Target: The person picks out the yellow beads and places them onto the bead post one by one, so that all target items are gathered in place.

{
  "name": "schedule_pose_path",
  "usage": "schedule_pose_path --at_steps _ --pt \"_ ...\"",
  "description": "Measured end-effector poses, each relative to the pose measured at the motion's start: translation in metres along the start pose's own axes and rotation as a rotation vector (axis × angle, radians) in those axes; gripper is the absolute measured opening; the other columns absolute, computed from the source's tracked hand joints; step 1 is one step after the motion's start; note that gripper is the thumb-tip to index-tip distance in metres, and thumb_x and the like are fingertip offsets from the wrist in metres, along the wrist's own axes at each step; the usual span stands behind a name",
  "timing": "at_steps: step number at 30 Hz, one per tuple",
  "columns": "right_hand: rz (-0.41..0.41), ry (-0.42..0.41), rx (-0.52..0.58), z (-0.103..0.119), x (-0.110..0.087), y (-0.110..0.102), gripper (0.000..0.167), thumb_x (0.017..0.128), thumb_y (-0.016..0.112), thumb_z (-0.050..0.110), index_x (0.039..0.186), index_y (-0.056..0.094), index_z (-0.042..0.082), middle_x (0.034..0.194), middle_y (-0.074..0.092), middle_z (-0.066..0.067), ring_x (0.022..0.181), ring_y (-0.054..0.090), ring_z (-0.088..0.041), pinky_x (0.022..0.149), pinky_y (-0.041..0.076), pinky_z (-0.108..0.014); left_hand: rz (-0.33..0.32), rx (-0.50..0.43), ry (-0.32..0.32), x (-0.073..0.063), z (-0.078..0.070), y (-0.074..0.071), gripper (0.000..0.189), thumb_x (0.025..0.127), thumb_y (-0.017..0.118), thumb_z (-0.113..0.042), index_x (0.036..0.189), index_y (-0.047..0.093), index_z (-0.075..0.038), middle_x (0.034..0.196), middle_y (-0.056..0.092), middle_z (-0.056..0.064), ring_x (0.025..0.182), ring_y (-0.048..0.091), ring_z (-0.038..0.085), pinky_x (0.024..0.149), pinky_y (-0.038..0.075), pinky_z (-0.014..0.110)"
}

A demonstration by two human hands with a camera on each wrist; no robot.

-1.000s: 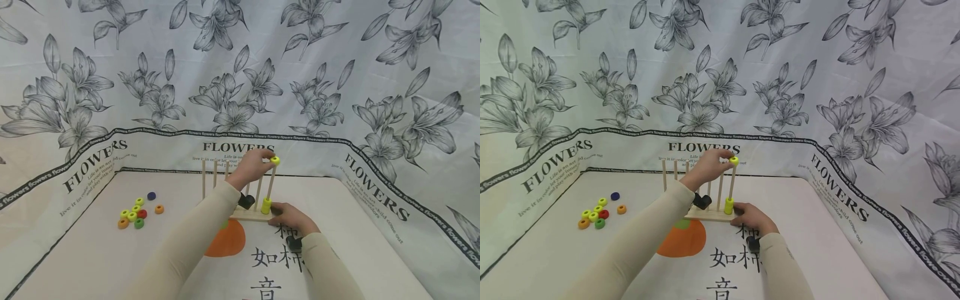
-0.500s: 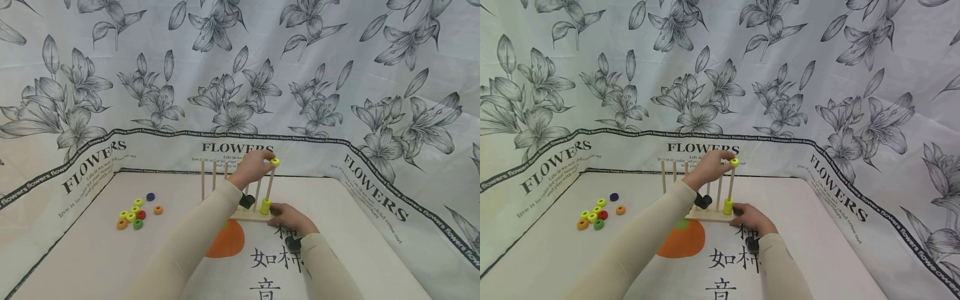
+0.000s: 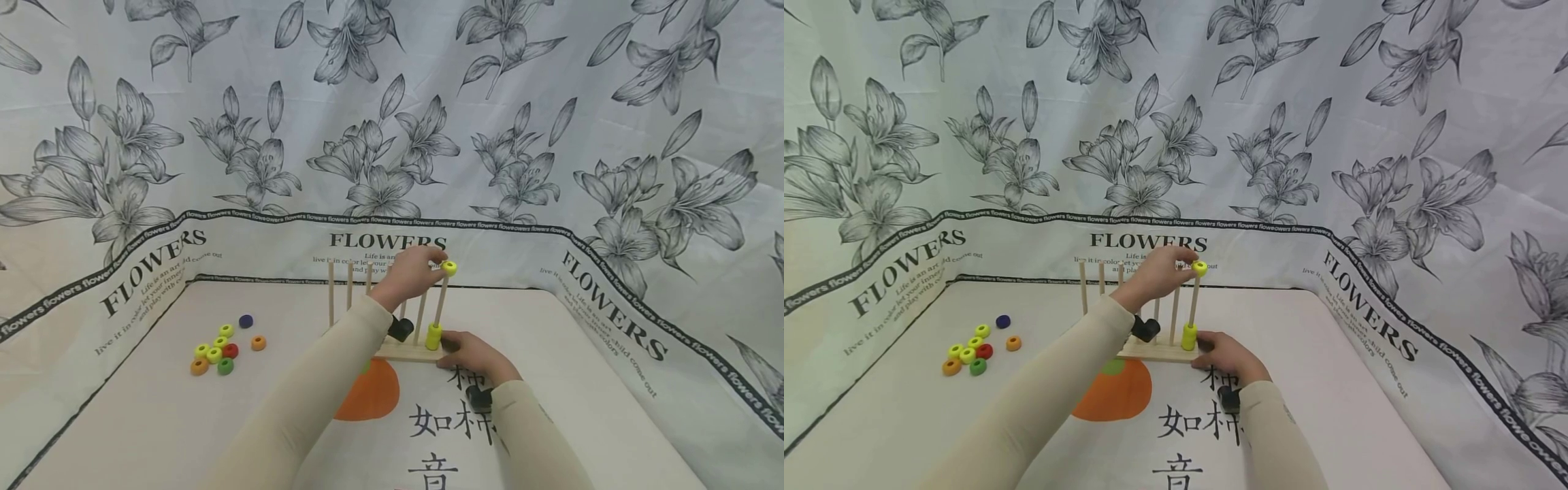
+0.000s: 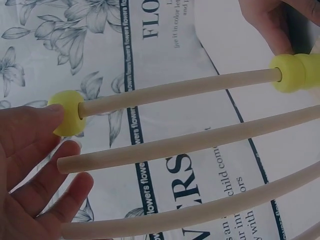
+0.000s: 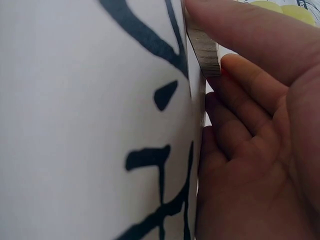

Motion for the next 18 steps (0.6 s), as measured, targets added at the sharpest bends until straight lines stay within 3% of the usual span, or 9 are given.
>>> schedule_pose_path --at_steps 6,11,18 --pt "-0.003 0.003 0.003 0.0009 -0.0012 -0.0006 0.073 0.075 0.080 0.039 0.141 0.052 0.022 0.148 0.048 -0.006 0.141 0.037 -0.035 0.114 0.025 -0.062 0.010 0.017 -0.004 -0.0005 0.0003 0.0004 0.033 0.095 0.062 -0.029 0.126 0.064 -0.018 0.128 0.065 0.000 0.113 0.062 0.018 0.087 0.055 0.030" --pt "-0.004 -0.005 0.003 0.0016 -0.0002 0.0001 0.072 0.075 0.080 0.038 0.140 0.053 0.024 0.147 0.049 -0.005 0.140 0.038 -0.035 0.114 0.025 -0.062 0.004 0.056 0.019 -0.0024 -0.0003 -0.0006 0.032 0.096 0.060 -0.029 0.125 0.066 -0.016 0.129 0.065 0.000 0.113 0.063 0.017 0.090 0.054 0.031" --pt "0.004 -0.008 -0.002 -0.0002 0.0014 0.0000 0.072 0.076 0.080 0.038 0.141 0.052 0.025 0.148 0.048 -0.005 0.141 0.037 -0.034 0.115 0.024 -0.062 -0.006 -0.006 0.046 -0.0052 0.0008 -0.0061 0.032 0.096 0.060 -0.025 0.125 0.065 -0.013 0.129 0.064 0.004 0.117 0.061 0.021 0.095 0.052 0.035"
Point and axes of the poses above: each hand's wrist, its own x-axis towards the middle knuckle, its own y-axis out of the palm, z = x × y, the point moved 9 cm from there along x, towards the middle knuckle
